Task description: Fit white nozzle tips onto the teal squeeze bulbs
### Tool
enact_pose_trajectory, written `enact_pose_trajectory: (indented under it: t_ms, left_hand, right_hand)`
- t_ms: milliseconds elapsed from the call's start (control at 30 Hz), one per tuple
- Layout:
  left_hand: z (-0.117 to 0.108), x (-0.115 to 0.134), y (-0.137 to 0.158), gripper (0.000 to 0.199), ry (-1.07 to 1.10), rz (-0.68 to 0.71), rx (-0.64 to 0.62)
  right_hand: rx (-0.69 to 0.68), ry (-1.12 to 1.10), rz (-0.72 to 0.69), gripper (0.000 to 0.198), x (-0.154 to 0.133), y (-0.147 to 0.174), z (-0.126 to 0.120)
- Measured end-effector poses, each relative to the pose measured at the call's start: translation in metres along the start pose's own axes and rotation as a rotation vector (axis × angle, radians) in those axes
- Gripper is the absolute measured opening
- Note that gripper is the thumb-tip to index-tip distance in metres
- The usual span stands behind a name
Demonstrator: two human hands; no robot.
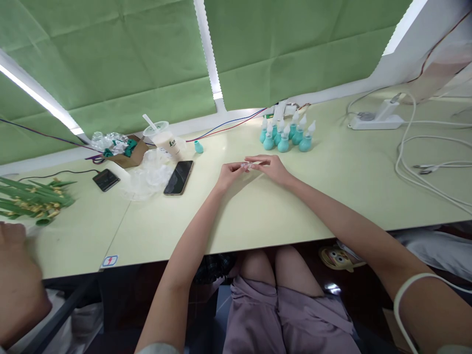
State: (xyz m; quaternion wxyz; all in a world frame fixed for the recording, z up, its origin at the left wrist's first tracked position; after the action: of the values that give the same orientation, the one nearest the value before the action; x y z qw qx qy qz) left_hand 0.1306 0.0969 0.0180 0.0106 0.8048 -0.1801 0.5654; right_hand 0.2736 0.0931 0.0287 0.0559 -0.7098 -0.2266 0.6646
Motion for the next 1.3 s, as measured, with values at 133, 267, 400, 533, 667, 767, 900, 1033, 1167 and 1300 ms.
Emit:
enact_pose_trajectory:
  t_ms: [133,267,400,533,667,767,900,1033,1167,1300]
  left_hand:
    - [0.001,-0.002,-0.002,0.042,0.041,0.037,0.021]
    - [0.002,0.004,-0.001,0.043,-0.026,0.103,0.046]
    - [-0.002,0.010,0.000,0.041,-0.085,0.132,0.062]
    - [0.001,0.011,-0.003,0.039,-0.010,0.162,-0.039]
    - [0.002,0.006,-0.004,0.035,0.034,0.162,-0.028]
    - [0.003,0.006,-0.003,0.032,0.018,0.179,0.004]
    - [0.004,0.011,0.000,0.026,-0.058,0.214,0.004]
    - [0.004,0.013,0.002,0.024,-0.104,0.209,-0.003]
    - [0.003,0.012,0.001,0.024,-0.119,0.186,0.029]
    - [0.004,0.014,0.002,0.022,-0.127,0.195,0.039]
  right_hand:
    - [-0.031,-0.257,0.218,0.046,0.016,0.003,0.006]
    - [-0.032,-0.348,0.250,0.046,0.015,0.006,0.007]
    - [-0.020,-0.386,0.249,0.043,0.014,0.004,0.006]
    - [-0.020,-0.420,0.277,0.041,0.021,0.002,0.004]
    - [0.027,-0.421,0.283,0.043,0.023,0.002,0.001]
    - [0.056,-0.371,0.266,0.045,0.020,0.002,0.000]
    - [0.083,-0.294,0.208,0.042,0.017,0.001,0.001]
    - [0.120,-0.247,0.183,0.042,0.020,0.001,0.001]
    - [0.098,-0.231,0.163,0.045,0.018,0.000,0.002]
    - [0.092,-0.218,0.139,0.044,0.014,-0.001,0.000]
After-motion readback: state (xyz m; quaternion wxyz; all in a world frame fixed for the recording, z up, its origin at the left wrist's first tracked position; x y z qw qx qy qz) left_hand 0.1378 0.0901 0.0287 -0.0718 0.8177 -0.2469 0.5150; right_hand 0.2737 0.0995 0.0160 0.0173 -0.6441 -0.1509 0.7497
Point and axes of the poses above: each hand's wrist, its own y-axis away from the middle knuckle, its own z-axis out of the palm, x = y × z, the point moved 7 cm from there along -y, towards the middle knuckle, and after that the axes turned 6 degrees about -y, right-handed, at the moved point
